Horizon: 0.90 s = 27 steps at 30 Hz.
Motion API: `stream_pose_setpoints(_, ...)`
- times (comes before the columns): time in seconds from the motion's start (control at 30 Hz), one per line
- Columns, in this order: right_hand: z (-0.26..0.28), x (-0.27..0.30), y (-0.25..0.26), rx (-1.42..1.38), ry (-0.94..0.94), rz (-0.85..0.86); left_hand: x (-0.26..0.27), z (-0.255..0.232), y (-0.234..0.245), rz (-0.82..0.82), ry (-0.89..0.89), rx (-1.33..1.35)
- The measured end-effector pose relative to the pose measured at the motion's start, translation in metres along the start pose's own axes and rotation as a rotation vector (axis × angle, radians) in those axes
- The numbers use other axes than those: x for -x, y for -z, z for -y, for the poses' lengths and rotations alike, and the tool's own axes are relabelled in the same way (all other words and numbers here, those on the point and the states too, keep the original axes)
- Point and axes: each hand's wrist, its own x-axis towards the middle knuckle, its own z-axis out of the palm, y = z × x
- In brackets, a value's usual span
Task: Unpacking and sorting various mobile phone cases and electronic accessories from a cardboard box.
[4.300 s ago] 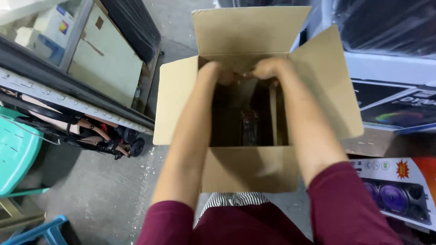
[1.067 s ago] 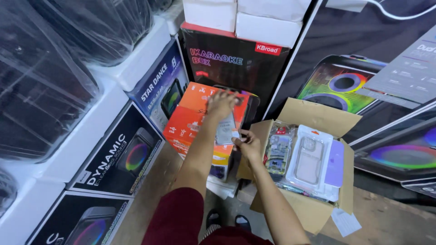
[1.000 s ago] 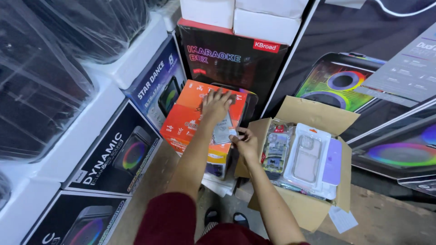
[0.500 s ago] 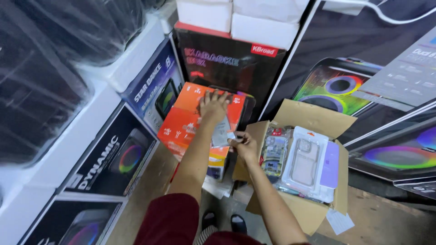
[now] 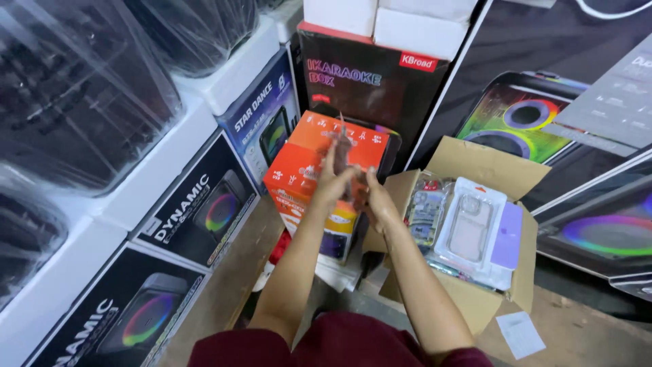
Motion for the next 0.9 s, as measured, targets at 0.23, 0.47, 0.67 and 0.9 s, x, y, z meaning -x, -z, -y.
stream_pose_setpoints(0.23, -0.010, -0.015, 0.003, -0.162, 0.119, 0.024, -0.022, 0.046, 0.041, -0.240, 0.165, 0.356)
stream_pose_setpoints(0.47, -0.112, -0.118, 0.043, -0.030, 0.126, -0.075, -0.035, 0.079, 0.054, -0.172, -0.183, -0.659)
stream_pose_setpoints(0.67, -0.085, -0.103, 0.045, 0.203, 0.099, -0.114, -0.071, 0.076, 0.001, 0.475, -0.065, -1.273)
stream_pose_setpoints(0.9, -0.111, -0.114, 0.040, 0.233, 0.089, -0.191, -0.164, 0.134, 0.017, 0.256, 0.155, -1.177)
